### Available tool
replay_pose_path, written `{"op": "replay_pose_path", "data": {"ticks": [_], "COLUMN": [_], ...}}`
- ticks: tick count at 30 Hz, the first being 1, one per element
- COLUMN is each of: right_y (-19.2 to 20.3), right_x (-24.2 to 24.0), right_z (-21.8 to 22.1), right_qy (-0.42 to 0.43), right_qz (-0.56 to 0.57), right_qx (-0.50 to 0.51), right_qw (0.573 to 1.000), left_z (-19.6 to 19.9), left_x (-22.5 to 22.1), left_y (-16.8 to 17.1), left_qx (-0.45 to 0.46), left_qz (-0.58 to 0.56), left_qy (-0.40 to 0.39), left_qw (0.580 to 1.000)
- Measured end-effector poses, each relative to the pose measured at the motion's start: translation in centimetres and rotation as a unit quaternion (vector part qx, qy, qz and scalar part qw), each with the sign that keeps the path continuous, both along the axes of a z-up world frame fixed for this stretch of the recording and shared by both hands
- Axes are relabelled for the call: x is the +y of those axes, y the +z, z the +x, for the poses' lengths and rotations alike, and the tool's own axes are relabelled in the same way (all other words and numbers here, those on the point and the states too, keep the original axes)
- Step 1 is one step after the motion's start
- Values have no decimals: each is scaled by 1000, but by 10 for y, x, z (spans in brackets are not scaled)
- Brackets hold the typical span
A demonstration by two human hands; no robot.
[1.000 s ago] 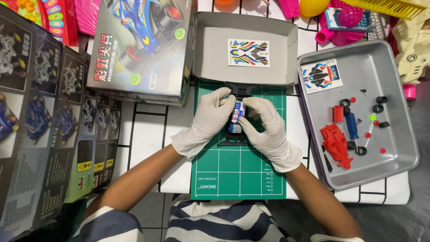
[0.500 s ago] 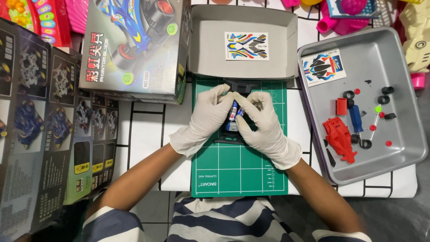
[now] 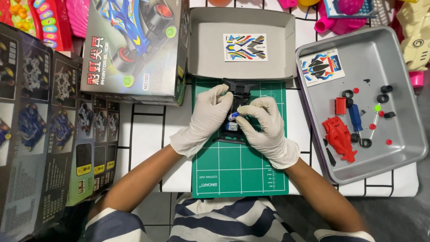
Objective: Assembling a mini 4WD toy car by installing the motor, gears, and other internal components into the chassis.
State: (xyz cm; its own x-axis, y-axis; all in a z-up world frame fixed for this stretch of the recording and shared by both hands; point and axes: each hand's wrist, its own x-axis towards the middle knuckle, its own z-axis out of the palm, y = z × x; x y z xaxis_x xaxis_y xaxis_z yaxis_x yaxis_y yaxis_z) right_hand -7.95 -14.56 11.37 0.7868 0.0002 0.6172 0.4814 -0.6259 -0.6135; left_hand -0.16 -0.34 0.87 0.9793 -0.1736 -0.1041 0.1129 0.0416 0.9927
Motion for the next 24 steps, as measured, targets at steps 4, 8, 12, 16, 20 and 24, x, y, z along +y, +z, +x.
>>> {"op": "replay_pose_path", "data": {"ticks": [4, 8, 12, 16, 20, 24], "right_y": [10, 21, 29, 30, 29, 36], "right_x": [2, 6, 8, 7, 7, 3], "right_z": [1, 0, 1, 3, -1, -3], "right_qy": [8, 51, 80, 79, 84, 81], "right_qz": [15, 53, 80, 81, 86, 140], "right_qx": [4, 16, 31, 17, -4, -17], "right_qw": [1000, 997, 993, 993, 993, 987], "left_z": [0, 0, 1, 4, 6, 2], "left_x": [0, -1, 1, 3, 7, 9], "left_y": [-4, -6, -3, -5, 4, 49], "left_qx": [3, 12, 14, 15, 56, 51], "left_qz": [-5, -15, -15, -18, -51, 0], "left_qy": [1, -9, -17, -22, -25, -25], "left_qw": [1000, 1000, 1000, 999, 997, 998]}}
